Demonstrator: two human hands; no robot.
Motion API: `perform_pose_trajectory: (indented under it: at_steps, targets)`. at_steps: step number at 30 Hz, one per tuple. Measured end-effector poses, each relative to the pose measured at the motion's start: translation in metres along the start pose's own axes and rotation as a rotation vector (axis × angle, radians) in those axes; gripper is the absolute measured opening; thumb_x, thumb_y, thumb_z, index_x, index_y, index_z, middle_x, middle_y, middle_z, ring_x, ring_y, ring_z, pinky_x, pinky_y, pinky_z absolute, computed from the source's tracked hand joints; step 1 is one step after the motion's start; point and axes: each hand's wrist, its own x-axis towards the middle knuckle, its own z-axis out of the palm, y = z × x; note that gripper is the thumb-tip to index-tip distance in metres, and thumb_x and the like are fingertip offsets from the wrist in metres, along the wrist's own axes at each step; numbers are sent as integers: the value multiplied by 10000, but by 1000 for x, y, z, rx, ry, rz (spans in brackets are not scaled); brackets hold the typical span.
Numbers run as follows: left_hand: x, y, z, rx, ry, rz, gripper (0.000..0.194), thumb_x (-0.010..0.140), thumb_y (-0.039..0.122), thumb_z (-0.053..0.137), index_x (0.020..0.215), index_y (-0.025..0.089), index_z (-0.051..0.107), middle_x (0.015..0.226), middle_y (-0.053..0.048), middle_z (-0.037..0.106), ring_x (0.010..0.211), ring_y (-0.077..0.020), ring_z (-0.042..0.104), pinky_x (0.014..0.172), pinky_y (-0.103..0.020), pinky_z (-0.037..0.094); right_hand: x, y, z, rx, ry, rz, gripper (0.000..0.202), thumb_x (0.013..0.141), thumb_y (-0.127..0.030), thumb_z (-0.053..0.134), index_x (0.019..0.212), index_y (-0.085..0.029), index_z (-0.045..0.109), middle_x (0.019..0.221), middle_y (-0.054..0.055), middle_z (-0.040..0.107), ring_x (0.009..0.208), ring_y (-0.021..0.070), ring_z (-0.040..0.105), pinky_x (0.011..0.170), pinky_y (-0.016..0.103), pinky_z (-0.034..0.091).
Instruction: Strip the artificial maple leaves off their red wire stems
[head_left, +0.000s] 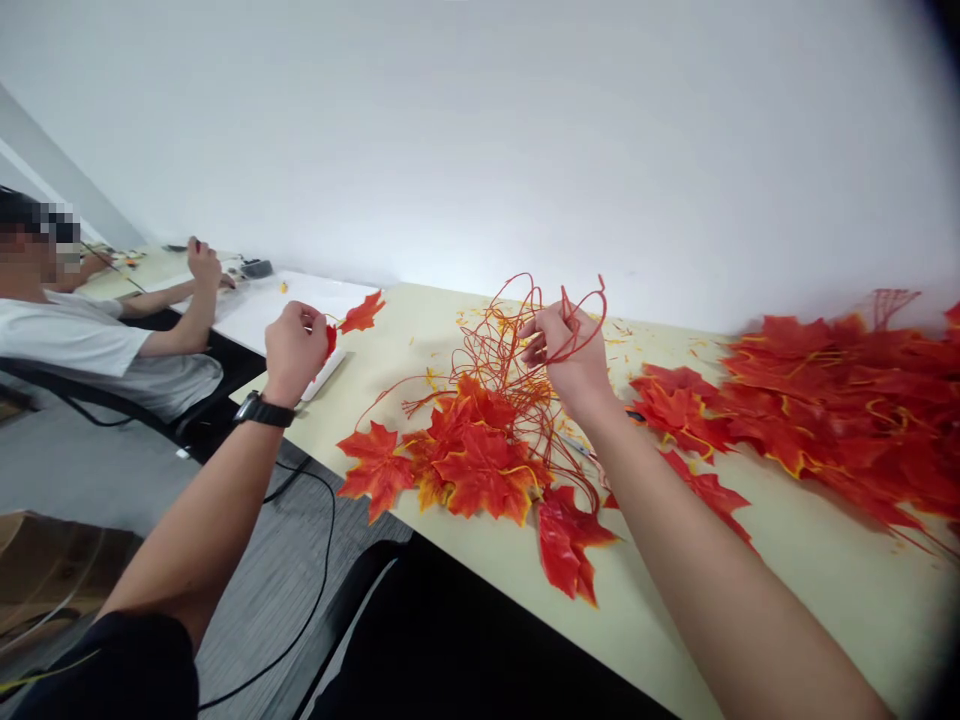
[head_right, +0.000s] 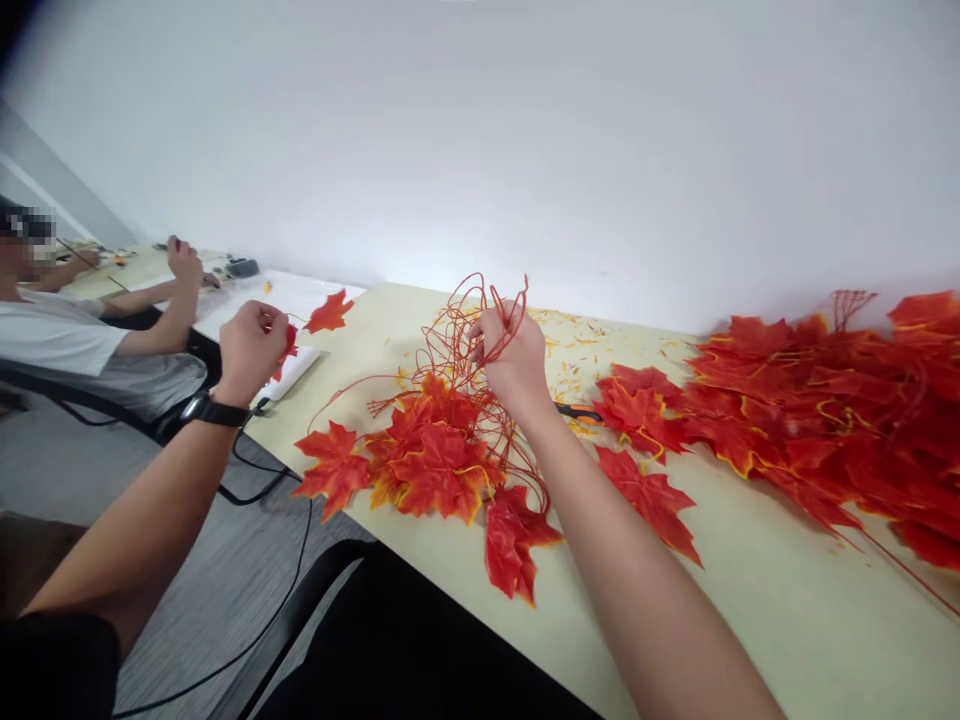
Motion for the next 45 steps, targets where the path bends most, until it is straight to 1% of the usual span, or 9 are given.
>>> perform_pose_trajectory:
  at_steps: [9, 14, 18, 21, 24, 27, 35, 40, 45]
  targets:
    - [-19, 7, 19, 179, -302, 194, 406, 962, 441, 614, 1245, 152, 642, 1219, -229, 722, 1254, -415, 618, 1038, -548, 486, -7, -23, 3, 59, -119, -16, 259, 969, -454, 622, 880, -238, 512, 996, 41, 704, 633, 106, 645, 511, 249, 515]
    - [-54, 62, -5, -193, -488, 561, 729, 935, 617, 700, 1537, 250, 517, 1576, -161, 563, 1458, -361, 517, 1224, -571, 395, -15, -39, 3, 124, -229, -47, 301, 973, -521, 663, 936, -243, 552, 1135, 57, 704, 785, 140, 719, 595, 273, 594]
    - [-86, 114, -13, -421, -520, 816, 1190, 731, 624, 912, 1682, 346, 252, 1693, -190, 405, 1556, -396, 427, 1166, -567, 476, -25, -49, 6, 129, -305, -50, 341, 969, -570, 685, 951, -244, 587, 1115, 58, 718, 878, 170, 739, 647, 285, 618]
    - [-99, 142, -1, -507, -514, 863, 1113, 713, 576, 941, 1625, 334, 353, 1622, -191, 479, 1493, -399, 501, 1109, -567, 517, -35, -57, 9, 144, -393, -38, 399, 937, -624, 716, 939, -241, 607, 1072, 60, 738, 925, 190, 741, 660, 285, 624]
    - [-100, 159, 18, -605, -570, 850, 563, 846, 457, 854, 1318, 248, 631, 1297, -155, 693, 1210, -320, 685, 957, -473, 587, -42, -64, 12, 174, -468, -33, 413, 925, -635, 728, 908, -237, 617, 1046, 63, 750, 928, 203, 742, 669, 301, 633]
    - [-93, 168, 30, -644, -574, 828, 136, 944, 304, 688, 876, 199, 635, 930, -76, 712, 885, -203, 682, 766, -360, 570, -44, -68, 10, 172, -509, -43, 368, 943, -593, 725, 919, -243, 615, 1053, 55, 752, 948, 204, 746, 763, 344, 660]
    - [-53, 182, 10, -755, -593, 533, 334, 1048, 391, 534, 767, 211, 530, 612, 35, 454, 550, -97, 426, 529, -278, 367, -20, -63, -12, 80, -292, -166, 497, 881, -283, 798, 1335, -338, 604, 1239, 19, 724, 1148, 235, 726, 916, 409, 652]
    - [-19, 203, -32, -951, -508, 190, 335, 1057, 199, 447, 725, 219, 413, 530, 80, 214, 448, -58, 220, 486, -261, 185, -10, -70, -32, 75, -209, -152, 458, 834, -187, 796, 1248, -307, 644, 1205, 26, 746, 1154, 258, 713, 862, 393, 660]
    - [8, 221, -76, -1030, -381, 69, 299, 1096, 299, 330, 839, 193, 440, 664, 60, 157, 476, 18, 314, 606, -220, 171, -9, -74, -39, 62, -249, -131, 347, 832, -238, 822, 1149, -262, 684, 1155, 37, 737, 1090, 244, 706, 871, 423, 643]
